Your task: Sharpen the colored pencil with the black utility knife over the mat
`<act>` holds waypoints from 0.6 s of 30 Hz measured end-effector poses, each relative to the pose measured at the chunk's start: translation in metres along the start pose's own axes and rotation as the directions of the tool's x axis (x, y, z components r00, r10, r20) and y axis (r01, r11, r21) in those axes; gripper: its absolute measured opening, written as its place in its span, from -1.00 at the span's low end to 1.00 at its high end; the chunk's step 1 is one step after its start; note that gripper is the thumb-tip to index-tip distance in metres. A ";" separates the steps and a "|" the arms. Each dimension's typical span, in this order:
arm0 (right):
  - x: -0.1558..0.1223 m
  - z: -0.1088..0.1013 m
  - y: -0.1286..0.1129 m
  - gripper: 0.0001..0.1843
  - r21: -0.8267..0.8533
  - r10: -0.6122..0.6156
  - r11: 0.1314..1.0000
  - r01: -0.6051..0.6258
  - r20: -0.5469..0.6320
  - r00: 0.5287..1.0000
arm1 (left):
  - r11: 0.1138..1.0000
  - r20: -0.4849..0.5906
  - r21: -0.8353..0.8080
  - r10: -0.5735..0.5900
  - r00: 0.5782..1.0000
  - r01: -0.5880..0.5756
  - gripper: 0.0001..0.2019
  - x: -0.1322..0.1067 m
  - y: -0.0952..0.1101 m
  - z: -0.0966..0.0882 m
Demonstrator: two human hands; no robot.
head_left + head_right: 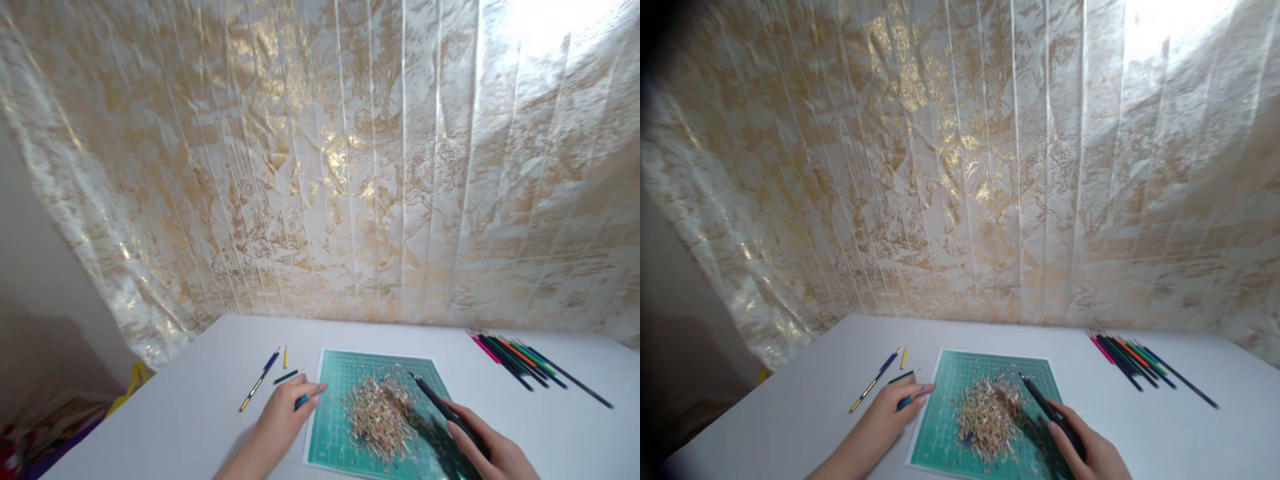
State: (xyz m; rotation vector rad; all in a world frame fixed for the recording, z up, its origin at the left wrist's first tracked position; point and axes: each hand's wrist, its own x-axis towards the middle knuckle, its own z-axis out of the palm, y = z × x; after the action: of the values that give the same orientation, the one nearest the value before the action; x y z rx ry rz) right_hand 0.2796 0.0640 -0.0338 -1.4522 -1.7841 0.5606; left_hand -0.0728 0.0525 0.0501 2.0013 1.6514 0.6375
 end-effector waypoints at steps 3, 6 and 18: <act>-0.001 0.000 -0.002 -0.40 0.005 0.006 1.000 -0.006 0.000 1.000 | 0.997 -0.018 -0.071 -0.002 1.000 0.001 -0.82 0.015 0.009 0.008; -0.001 0.000 -0.005 -0.43 0.007 0.013 1.000 -0.013 0.003 1.000 | 0.995 -0.016 -0.099 -0.001 1.000 0.000 -0.90 0.021 0.011 0.008; -0.004 -0.003 -0.018 -0.44 0.012 0.054 0.998 -0.054 0.006 0.999 | 0.996 0.375 0.062 0.029 0.926 -0.057 -0.79 -0.030 0.021 0.037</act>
State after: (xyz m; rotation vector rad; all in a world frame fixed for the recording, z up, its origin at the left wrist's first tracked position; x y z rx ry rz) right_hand 0.2704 0.0550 -0.0200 -1.4956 -1.7470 0.6032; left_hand -0.0392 0.0176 0.0322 2.0594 1.4186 0.1907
